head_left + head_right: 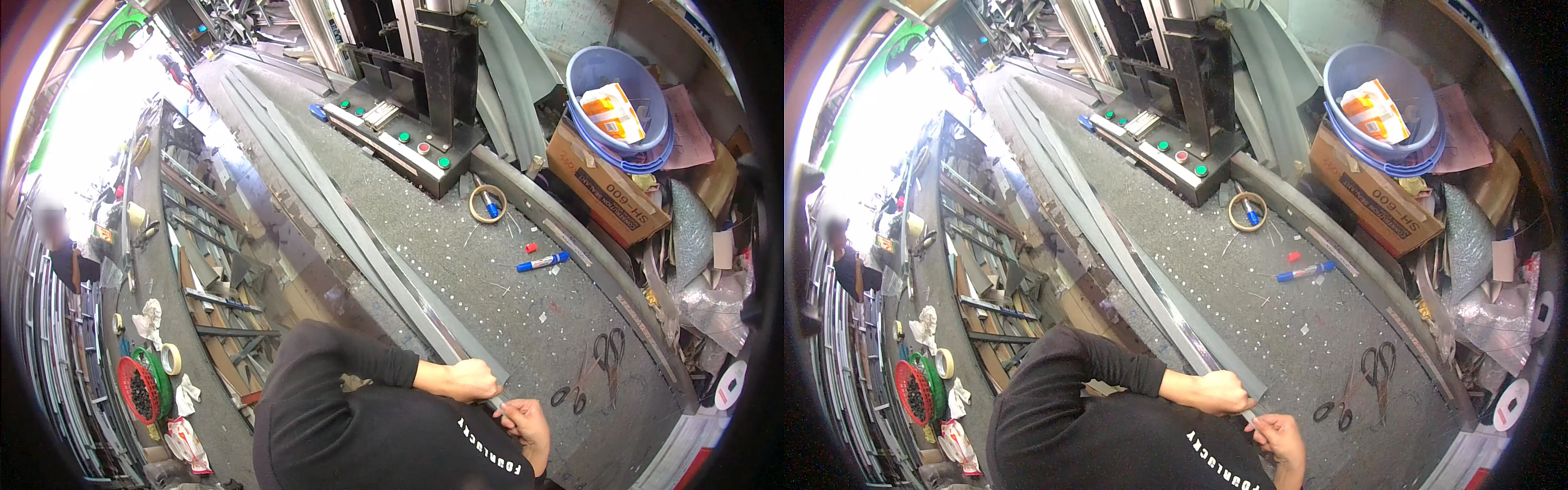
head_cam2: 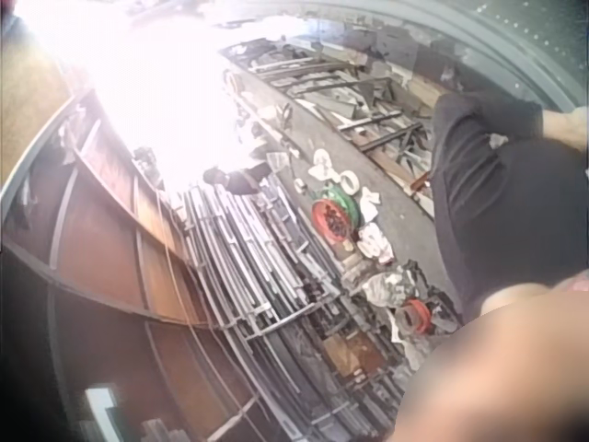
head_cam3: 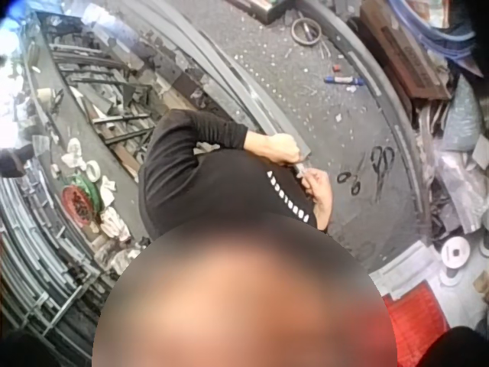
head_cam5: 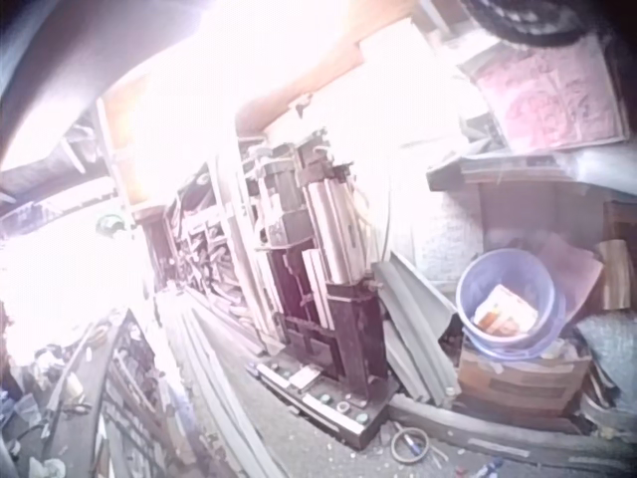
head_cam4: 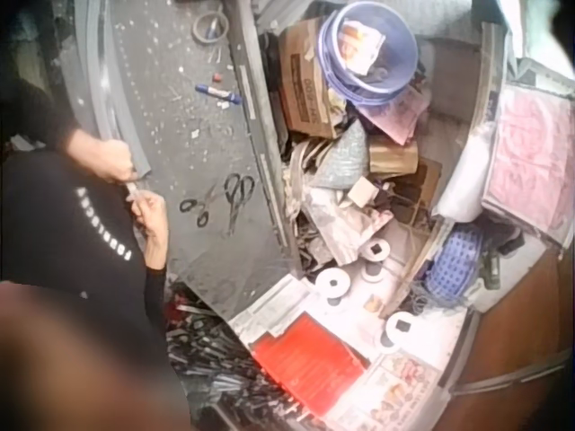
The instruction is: The person applies white tape to the edges of several gray metal strips on a workbench. They use a blue marker to label a strip, then continue taping and cutting the tape with scissors. The person handles the strips one at a time, aligning and pressing the tape along the edges.
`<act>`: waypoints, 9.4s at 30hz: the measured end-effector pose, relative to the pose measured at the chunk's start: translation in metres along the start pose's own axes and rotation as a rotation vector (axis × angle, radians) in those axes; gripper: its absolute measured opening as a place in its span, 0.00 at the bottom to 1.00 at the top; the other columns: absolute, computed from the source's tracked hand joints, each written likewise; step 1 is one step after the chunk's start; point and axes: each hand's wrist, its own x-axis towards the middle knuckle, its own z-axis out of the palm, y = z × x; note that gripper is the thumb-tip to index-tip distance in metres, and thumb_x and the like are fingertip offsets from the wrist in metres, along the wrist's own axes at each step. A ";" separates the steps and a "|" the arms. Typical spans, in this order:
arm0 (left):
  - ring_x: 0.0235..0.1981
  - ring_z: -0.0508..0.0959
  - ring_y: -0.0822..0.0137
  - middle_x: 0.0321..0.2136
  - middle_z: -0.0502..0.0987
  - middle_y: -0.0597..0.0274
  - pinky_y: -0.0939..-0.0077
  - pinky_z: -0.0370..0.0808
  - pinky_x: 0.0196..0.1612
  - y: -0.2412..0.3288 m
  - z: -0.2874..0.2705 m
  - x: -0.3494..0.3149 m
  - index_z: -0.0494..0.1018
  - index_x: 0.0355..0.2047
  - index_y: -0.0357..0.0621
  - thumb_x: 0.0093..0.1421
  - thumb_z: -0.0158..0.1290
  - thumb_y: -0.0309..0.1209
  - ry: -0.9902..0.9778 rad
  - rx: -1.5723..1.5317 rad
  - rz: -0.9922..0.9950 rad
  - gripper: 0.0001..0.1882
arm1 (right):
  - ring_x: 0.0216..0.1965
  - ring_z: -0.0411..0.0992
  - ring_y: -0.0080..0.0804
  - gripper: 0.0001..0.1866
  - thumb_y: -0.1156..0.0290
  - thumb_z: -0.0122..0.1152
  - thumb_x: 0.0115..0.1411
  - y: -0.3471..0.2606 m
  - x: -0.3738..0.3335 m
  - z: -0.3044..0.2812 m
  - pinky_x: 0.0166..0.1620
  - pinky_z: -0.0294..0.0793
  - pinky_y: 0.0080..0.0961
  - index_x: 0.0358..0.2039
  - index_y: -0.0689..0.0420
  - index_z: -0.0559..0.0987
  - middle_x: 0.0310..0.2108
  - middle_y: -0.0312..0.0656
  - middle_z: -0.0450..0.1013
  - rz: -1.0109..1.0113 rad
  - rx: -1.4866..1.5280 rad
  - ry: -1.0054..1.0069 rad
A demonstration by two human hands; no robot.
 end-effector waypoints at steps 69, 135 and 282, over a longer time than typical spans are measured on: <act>0.40 0.73 0.53 0.35 0.73 0.57 0.62 0.71 0.46 -0.099 0.000 0.077 0.75 0.38 0.43 0.40 0.68 0.38 0.249 -0.135 -0.092 0.24 | 0.29 0.71 0.44 0.09 0.89 0.59 0.42 0.027 0.099 -0.054 0.34 0.71 0.35 0.26 0.65 0.78 0.24 0.46 0.72 -0.939 -0.929 1.160; 0.43 0.72 0.54 0.36 0.71 0.56 0.61 0.71 0.45 -0.108 0.019 0.073 0.73 0.35 0.42 0.38 0.67 0.50 0.311 -0.020 -0.072 0.30 | 0.35 0.69 0.52 0.03 0.84 0.57 0.48 -0.004 0.132 -0.044 0.39 0.68 0.44 0.25 0.65 0.74 0.28 0.52 0.70 -0.901 -1.106 0.879; 0.18 0.78 0.66 0.15 0.76 0.58 0.70 0.75 0.26 -0.078 -0.106 0.098 0.77 0.24 0.31 0.70 0.35 0.54 -0.389 -0.441 -0.389 0.37 | 0.19 0.59 0.17 0.28 0.48 0.67 0.55 0.020 0.065 0.074 0.22 0.58 0.23 0.17 0.62 0.74 0.13 0.29 0.63 -0.448 0.088 0.768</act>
